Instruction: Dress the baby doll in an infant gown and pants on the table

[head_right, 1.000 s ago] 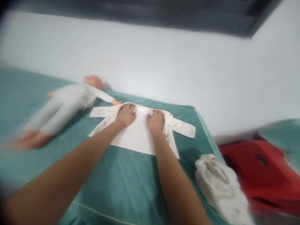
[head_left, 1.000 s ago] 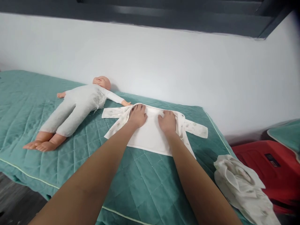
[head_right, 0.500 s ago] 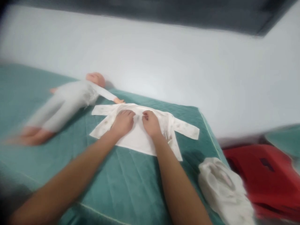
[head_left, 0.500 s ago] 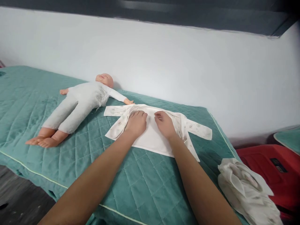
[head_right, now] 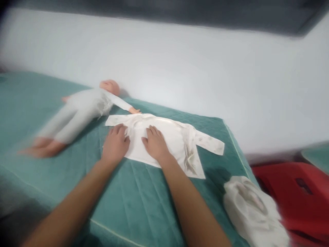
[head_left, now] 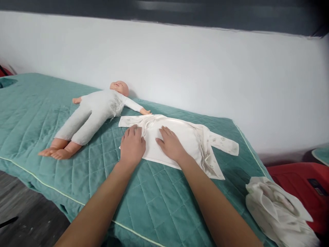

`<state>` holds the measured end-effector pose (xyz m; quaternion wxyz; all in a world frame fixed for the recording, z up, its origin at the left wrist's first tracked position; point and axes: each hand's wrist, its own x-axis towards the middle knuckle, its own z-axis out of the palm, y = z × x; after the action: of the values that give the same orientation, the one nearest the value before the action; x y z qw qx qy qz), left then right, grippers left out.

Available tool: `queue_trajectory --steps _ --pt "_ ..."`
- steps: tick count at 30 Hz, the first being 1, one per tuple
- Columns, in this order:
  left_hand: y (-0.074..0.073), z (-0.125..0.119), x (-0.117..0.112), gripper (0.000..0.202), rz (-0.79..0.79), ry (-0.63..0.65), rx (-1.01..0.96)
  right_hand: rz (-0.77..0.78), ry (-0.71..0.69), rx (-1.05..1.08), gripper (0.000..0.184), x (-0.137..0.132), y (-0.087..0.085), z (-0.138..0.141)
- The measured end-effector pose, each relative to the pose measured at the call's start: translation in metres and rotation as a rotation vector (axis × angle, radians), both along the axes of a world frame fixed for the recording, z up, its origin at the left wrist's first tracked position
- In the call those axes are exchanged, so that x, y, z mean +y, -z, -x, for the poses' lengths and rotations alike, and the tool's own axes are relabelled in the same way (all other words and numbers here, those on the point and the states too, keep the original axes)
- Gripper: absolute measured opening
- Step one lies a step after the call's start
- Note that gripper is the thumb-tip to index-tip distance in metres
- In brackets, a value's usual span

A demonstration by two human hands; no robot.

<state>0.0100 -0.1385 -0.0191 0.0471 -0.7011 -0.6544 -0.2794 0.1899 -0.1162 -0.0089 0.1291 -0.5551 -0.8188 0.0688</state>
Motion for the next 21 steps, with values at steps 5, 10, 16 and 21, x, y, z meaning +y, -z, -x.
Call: queue_trajectory --steps 5,10,16,21 --pt "0.001 0.006 -0.004 0.029 0.011 -0.098 -0.031 0.023 -0.009 -0.062 0.056 0.002 -0.002 -0.003" --pt "-0.001 0.008 -0.008 0.013 0.034 -0.131 -0.106 0.007 0.034 -0.102 0.063 0.014 0.004 0.0" --pt "-0.004 0.014 -0.004 0.02 0.001 -0.224 -0.475 0.038 0.071 -0.123 0.065 0.046 0.007 0.012" --pt "0.002 0.028 0.008 0.015 -0.072 -0.198 -0.69 -0.035 0.081 -0.115 0.062 0.062 0.007 0.02"
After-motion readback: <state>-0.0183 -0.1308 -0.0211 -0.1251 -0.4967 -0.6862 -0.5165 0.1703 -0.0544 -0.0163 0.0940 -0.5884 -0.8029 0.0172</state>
